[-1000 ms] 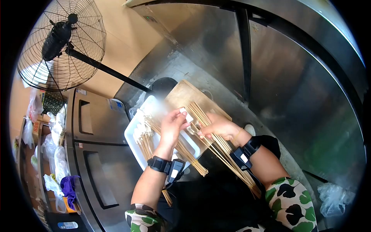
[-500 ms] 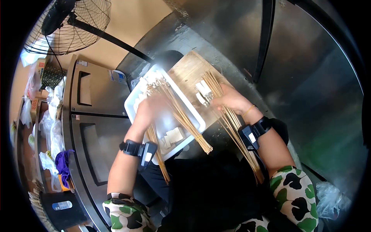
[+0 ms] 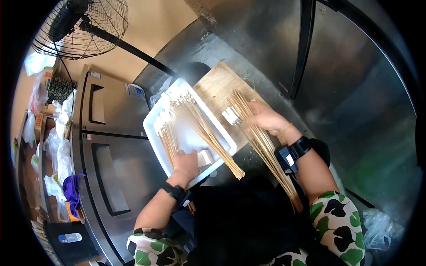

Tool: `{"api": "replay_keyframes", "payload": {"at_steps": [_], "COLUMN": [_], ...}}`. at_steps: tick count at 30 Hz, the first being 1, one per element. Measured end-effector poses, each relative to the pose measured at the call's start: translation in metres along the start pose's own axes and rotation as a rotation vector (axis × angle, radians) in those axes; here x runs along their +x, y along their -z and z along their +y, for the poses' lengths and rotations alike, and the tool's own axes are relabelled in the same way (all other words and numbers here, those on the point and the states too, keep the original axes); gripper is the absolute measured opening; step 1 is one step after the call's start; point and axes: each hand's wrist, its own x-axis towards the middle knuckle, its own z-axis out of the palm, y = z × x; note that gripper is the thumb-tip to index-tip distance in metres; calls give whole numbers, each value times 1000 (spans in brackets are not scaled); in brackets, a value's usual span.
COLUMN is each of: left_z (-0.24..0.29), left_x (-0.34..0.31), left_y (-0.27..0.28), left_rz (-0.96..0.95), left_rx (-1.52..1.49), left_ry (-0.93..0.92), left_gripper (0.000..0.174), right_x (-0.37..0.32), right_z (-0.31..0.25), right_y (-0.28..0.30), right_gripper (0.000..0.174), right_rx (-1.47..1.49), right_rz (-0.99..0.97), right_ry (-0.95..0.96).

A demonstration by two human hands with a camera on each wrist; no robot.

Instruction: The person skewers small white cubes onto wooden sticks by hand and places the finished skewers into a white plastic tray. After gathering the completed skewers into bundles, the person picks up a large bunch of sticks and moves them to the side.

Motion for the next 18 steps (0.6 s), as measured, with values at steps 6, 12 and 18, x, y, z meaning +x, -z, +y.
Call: {"api": "replay_keyframes", "payload": {"at_steps": [6, 12, 18], "left_z": [3, -32, -58], "left_x": [-7, -16, -20], "left_y": [-4, 12, 49], "left_rz": [157, 381, 336], "left_rx": [33, -432, -1669], "left_ry": [46, 22, -189], "left_gripper": [26, 19, 14], "right_x": [10, 1, -1], "right_z": [14, 3, -1], "right_y": [5, 0, -3], "right_gripper": [37, 43, 43], "right_rx": [32, -1, 20], "right_rz": [19, 84, 77], "right_ry": [58, 38, 13]}}
